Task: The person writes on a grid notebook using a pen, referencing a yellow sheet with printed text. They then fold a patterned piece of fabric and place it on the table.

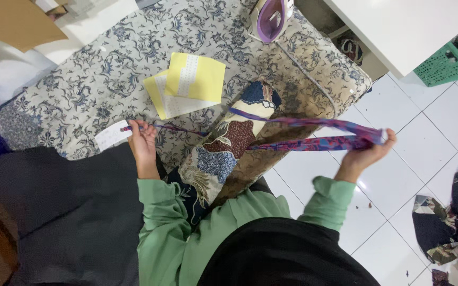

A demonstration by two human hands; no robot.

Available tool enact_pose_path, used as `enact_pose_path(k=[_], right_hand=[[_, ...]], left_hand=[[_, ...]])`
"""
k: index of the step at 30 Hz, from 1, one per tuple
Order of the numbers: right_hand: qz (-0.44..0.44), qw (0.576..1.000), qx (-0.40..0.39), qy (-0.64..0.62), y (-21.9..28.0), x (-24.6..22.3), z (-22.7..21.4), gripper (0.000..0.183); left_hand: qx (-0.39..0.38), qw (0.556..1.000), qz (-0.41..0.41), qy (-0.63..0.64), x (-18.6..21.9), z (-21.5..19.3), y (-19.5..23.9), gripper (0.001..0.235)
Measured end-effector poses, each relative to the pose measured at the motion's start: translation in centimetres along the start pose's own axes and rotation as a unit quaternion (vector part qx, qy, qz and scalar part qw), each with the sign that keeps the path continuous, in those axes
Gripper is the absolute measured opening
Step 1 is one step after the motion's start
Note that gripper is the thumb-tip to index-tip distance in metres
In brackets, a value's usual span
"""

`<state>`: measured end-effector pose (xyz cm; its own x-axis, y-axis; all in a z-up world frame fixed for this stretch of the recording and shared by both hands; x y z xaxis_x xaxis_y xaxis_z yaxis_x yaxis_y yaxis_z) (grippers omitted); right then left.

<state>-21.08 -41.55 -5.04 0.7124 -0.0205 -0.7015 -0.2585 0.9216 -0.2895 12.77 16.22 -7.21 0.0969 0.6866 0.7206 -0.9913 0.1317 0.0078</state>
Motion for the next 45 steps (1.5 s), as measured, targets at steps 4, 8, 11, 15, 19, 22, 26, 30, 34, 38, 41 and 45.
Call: enact_pose_path(k=[4,8,11,15,19,22,26,30,34,38,41,45], right_hand=[[0.081,0.986,0.137,0.055,-2.1,1.0,-5.7,0.021],[0.215,0.901,0.245,0.287,0.3,2.2,-8.1,0.017],[0.365,0.795,0.229,0.428,2.0,1.4,-9.3,0.015],[0.392,0.667,0.067,0.629,2.1,1.3,-9.9,0.017],[0.313,0.684,-0.228,0.619,2.8,6.4,-5.2,0.023],[0.322,0.644,-0.484,0.498,7.6,10.9,0.7,0.027],[0.391,0.469,-0.588,0.53,14.2,15.0,8.3,0.027],[0.378,0.546,-0.585,0.466,16.6,15.5,11.4,0.017],[0.345,0.595,-0.607,0.399,15.8,15.3,10.9,0.017],[0.334,0.594,-0.602,0.417,15.6,15.7,9.1,0.02],[0.376,0.625,-0.577,0.367,15.2,16.4,8.9,0.015],[0.388,0.641,-0.562,0.349,15.7,16.3,8.6,0.014]], left_hand=[[0.006,0.999,-0.007,-0.049,0.8,1.3,0.1,0.023],[-0.011,0.99,-0.007,-0.14,1.4,1.9,0.7,0.031],[-0.091,0.884,-0.091,-0.449,0.8,0.9,1.7,0.039],[-0.214,0.686,-0.252,-0.649,-2.5,-0.2,5.4,0.042],[-0.186,0.469,-0.034,-0.863,-5.5,3.3,11.1,0.054],[-0.191,0.461,0.01,-0.866,-7.1,7.7,16.5,0.073],[-0.236,0.315,-0.034,-0.919,-8.8,11.6,20.6,0.107],[-0.233,0.268,0.011,-0.935,-9.2,12.2,21.5,0.114],[-0.256,0.311,0.001,-0.916,-8.6,11.8,19.8,0.104],[-0.334,0.505,-0.111,-0.788,-4.2,10.8,14.4,0.083],[-0.298,0.533,-0.058,-0.79,1.8,10.1,8.3,0.052],[-0.172,0.384,0.107,-0.901,7.9,10.5,3.1,0.037]])
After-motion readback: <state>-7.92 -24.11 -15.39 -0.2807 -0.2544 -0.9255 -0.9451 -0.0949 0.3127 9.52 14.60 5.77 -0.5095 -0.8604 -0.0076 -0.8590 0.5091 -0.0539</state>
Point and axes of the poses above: each hand's wrist, its own y-axis away from the middle knuckle, its own z-axis out of the palm, x = y × z, the point moved 1 cm from there along -y, towards the middle knuckle, and after that the axes turned 9 degrees about -x, right-handed, at the moved point
